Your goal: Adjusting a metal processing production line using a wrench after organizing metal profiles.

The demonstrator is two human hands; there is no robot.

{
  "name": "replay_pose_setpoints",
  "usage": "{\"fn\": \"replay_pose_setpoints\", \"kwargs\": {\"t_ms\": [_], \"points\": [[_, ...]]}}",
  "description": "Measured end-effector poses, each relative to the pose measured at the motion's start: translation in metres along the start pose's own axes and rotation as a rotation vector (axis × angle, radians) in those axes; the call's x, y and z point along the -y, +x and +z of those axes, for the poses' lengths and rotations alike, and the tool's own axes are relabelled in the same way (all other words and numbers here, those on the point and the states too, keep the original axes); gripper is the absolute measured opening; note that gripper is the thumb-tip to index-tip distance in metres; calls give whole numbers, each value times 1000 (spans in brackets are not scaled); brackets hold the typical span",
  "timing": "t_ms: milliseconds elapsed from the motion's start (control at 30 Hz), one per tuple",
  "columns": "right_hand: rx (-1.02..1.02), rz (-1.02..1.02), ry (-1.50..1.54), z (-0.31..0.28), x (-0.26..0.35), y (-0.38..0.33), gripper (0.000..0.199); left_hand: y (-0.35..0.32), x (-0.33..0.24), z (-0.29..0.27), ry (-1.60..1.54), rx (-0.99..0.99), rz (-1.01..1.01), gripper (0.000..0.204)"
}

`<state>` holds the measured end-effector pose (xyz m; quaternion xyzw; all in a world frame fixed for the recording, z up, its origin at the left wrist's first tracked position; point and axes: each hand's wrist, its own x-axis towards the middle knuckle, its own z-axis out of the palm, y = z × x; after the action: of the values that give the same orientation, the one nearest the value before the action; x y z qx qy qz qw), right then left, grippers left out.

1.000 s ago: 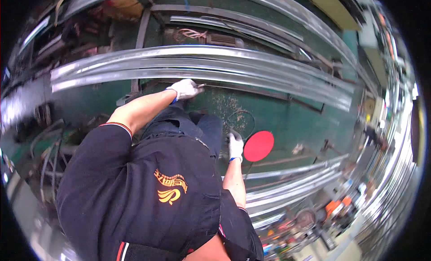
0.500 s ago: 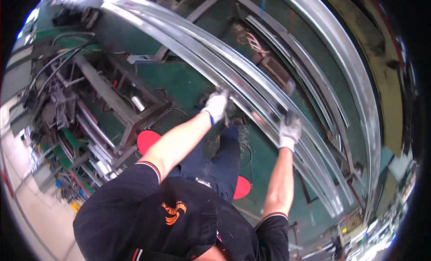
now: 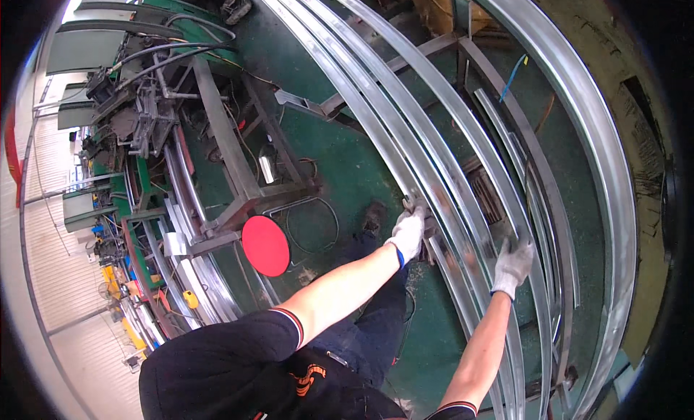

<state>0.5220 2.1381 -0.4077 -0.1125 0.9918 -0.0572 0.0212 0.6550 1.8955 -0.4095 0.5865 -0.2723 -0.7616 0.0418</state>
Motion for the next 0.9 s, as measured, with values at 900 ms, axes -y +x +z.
{"fn": "replay_pose_setpoints", "kwargs": {"t_ms": [900], "points": [[1081, 182, 661, -22, 23, -91, 41, -9, 7, -61, 1, 189, 66, 21]]}}
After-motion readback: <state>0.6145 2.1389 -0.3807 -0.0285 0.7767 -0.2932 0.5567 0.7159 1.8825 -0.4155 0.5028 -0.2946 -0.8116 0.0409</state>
